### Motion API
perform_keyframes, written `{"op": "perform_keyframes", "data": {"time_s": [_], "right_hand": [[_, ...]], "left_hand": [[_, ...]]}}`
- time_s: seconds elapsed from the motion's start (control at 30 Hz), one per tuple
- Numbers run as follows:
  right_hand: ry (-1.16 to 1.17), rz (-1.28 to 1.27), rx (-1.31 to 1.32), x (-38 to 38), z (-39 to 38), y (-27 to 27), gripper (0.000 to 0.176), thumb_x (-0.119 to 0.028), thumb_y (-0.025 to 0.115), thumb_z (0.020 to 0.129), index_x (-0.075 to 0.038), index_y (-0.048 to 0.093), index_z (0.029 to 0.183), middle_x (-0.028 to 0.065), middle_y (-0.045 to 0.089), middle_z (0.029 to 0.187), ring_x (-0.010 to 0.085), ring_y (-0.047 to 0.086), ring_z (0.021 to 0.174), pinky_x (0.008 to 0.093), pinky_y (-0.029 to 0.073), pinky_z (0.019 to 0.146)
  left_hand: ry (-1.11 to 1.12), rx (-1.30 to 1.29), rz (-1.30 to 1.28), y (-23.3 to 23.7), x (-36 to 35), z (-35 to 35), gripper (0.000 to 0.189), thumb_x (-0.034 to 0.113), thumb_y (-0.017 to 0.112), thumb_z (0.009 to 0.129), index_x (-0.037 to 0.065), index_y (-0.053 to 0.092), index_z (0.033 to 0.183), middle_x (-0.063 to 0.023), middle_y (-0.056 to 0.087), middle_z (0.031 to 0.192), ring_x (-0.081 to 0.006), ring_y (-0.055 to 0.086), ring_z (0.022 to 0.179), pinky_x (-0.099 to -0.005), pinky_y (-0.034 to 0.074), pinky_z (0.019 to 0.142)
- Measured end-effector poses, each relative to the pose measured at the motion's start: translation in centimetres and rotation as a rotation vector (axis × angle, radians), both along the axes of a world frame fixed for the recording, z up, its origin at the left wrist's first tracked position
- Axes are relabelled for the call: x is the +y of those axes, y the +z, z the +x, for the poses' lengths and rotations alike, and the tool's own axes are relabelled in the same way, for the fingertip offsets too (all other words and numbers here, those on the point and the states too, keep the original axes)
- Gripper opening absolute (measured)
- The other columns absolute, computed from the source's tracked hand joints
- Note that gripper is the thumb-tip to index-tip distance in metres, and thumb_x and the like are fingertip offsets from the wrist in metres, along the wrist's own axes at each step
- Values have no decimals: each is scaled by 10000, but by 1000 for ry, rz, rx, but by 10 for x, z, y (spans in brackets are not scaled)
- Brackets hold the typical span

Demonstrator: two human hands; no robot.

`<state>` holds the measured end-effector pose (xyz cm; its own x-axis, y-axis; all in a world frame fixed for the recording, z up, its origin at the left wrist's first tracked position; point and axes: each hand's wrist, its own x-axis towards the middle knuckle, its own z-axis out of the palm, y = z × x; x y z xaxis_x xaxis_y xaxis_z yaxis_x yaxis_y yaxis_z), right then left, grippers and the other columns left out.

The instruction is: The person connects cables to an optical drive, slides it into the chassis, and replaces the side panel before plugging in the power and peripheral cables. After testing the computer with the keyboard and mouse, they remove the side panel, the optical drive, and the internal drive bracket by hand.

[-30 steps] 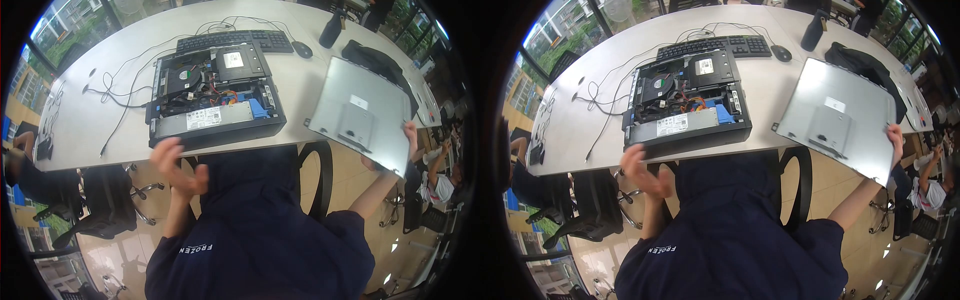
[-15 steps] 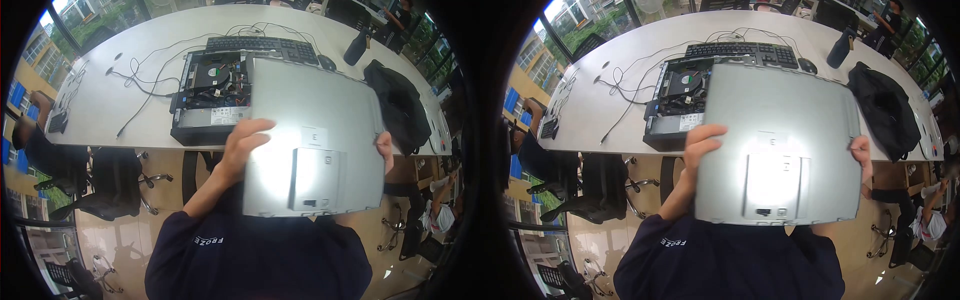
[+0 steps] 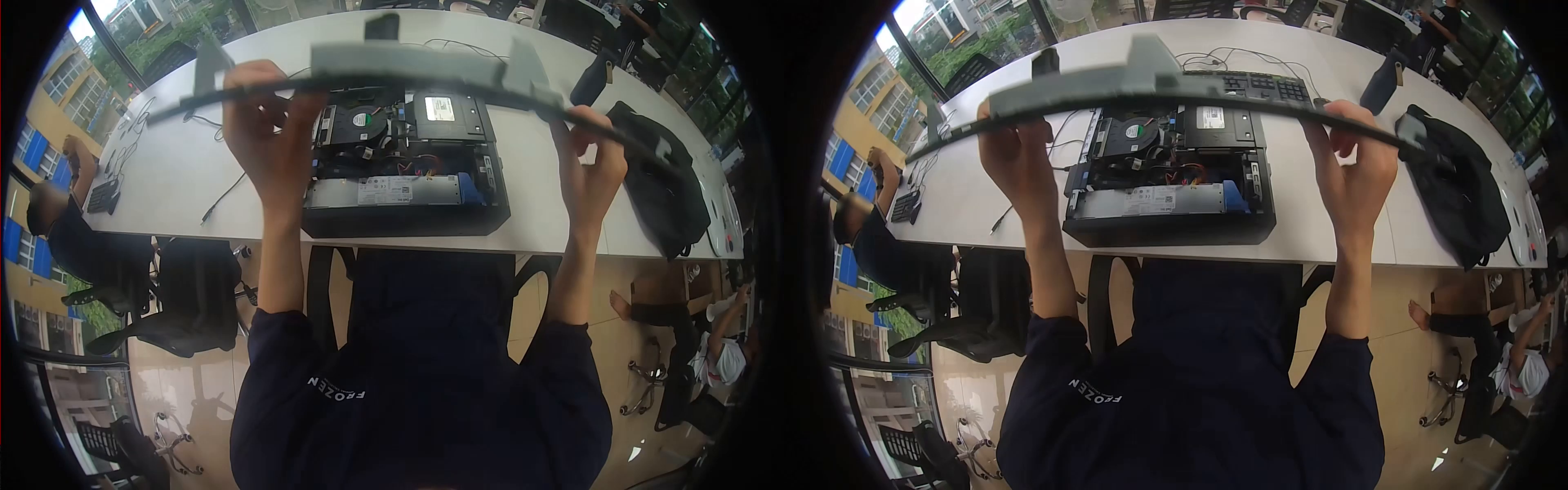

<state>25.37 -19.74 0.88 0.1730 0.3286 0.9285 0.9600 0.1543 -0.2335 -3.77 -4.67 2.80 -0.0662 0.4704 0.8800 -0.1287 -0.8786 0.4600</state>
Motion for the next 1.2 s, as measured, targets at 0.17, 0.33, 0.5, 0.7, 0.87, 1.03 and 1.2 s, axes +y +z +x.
{"op": "perform_keyframes", "data": {"time_s": [0.17,0.33,0.5,0.7,0.87,1.03,1.2], "right_hand": [[686,129,391,40,13,-11,372,-101,838,845,-15,671,1167,43,670,1034,124,606,911,263,483,787],[824,121,512,55,0,-14,330,-132,605,1024,31,567,1308,96,668,1188,138,633,1056,266,486,930],[864,23,629,67,-17,-15,289,-150,629,1016,7,593,1256,76,676,1148,106,636,1012,242,488,902],[785,-88,777,73,-31,-16,333,-283,662,1003,1,649,1177,65,699,1031,109,635,957,253,483,892],[754,-149,798,74,-36,-15,346,-297,663,1002,5,648,1169,77,703,1037,123,646,956,264,491,900],[748,-168,827,73,-39,-20,364,-321,666,998,3,652,1162,94,706,1042,133,652,964,280,498,910],[723,-176,843,72,-38,-23,375,-321,660,1000,15,644,1166,114,703,1070,154,649,1004,294,494,935]], "left_hand": [[111,118,-175,15,6,-19,360,255,695,985,-33,624,1187,16,577,759,-43,469,637,-200,370,557],[205,133,-217,25,17,-23,513,455,758,920,-38,724,1059,-26,708,909,-66,590,759,-198,431,688],[171,209,-330,20,38,-27,530,498,769,894,-18,738,1011,-11,702,853,-60,579,743,-193,421,688],[168,336,-507,5,56,-29,539,526,760,888,-1,753,1001,-21,710,823,-76,611,760,-230,454,723],[107,248,-468,-10,68,-25,538,522,749,899,-5,751,1005,-30,712,861,-104,621,818,-244,465,777],[128,271,-483,-18,77,-25,579,557,736,895,-10,747,1009,-29,708,857,-109,617,821,-245,462,786],[101,246,-472,-22,78,-18,599,581,714,902,1,738,1050,-31,700,873,-113,612,841,-255,459,811]]}}
